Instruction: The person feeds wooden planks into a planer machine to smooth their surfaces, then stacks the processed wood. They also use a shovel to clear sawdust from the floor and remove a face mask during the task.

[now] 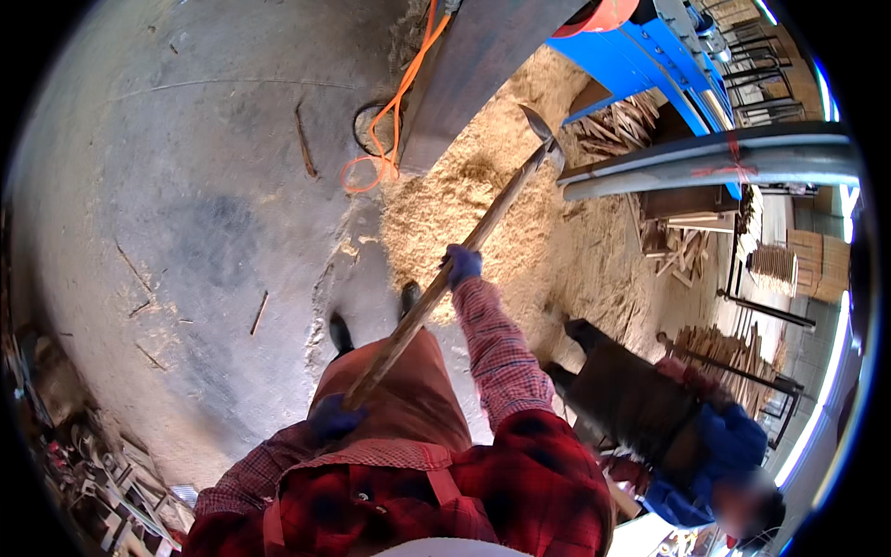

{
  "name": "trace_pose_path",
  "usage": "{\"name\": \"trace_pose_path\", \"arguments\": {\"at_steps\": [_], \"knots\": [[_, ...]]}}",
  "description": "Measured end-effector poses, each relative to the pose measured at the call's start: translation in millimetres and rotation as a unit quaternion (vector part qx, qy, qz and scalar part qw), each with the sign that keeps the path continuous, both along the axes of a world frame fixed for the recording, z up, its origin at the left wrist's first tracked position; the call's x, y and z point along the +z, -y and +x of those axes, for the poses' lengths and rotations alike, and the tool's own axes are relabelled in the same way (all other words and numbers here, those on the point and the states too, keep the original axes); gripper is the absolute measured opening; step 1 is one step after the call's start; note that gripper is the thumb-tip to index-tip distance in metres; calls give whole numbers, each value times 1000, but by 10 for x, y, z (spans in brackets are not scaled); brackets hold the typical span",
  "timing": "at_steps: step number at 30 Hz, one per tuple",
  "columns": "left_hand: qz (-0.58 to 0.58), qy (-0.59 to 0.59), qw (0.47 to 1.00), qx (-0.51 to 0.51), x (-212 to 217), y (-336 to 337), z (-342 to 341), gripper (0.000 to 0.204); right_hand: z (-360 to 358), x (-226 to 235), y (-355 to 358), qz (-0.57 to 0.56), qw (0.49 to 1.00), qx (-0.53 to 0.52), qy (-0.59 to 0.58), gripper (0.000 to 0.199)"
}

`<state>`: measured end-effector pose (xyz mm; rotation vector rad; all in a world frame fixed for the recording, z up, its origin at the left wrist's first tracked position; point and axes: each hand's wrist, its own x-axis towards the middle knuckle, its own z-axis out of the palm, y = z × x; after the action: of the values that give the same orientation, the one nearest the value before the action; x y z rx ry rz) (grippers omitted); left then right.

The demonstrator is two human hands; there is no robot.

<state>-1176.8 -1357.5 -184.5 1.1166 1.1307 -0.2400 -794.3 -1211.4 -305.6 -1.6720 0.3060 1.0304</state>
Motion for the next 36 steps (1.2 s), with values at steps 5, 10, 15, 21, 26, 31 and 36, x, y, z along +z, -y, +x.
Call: {"name": "trace_pose_path", "arguments": {"at_steps": [5,10,15,21,26,31,36], "knots": [[-327,91,918,207,673,-808,1534,26,1052,-340,-862,-23,993,114,-16,9],[-344,174,906,174,429,-1230,2426,24,2039,-1035,-1313,-159,973,164,29,18],[-376,50,897,226,-72,-805,2137,26,1445,-1114,-1059,-192,969,133,83,24],[-403,54,881,242,230,-193,991,22,429,-986,-328,-202,968,148,32,31],[-409,82,888,192,429,406,-344,28,-495,-1315,765,-267,954,118,62,20],[-296,-87,948,84,970,872,-1193,47,-1537,-1038,1550,-209,950,228,-37,17],[-85,-120,985,-88,598,1415,-1905,52,-1932,-439,1795,-168,967,120,-151,17]]}}
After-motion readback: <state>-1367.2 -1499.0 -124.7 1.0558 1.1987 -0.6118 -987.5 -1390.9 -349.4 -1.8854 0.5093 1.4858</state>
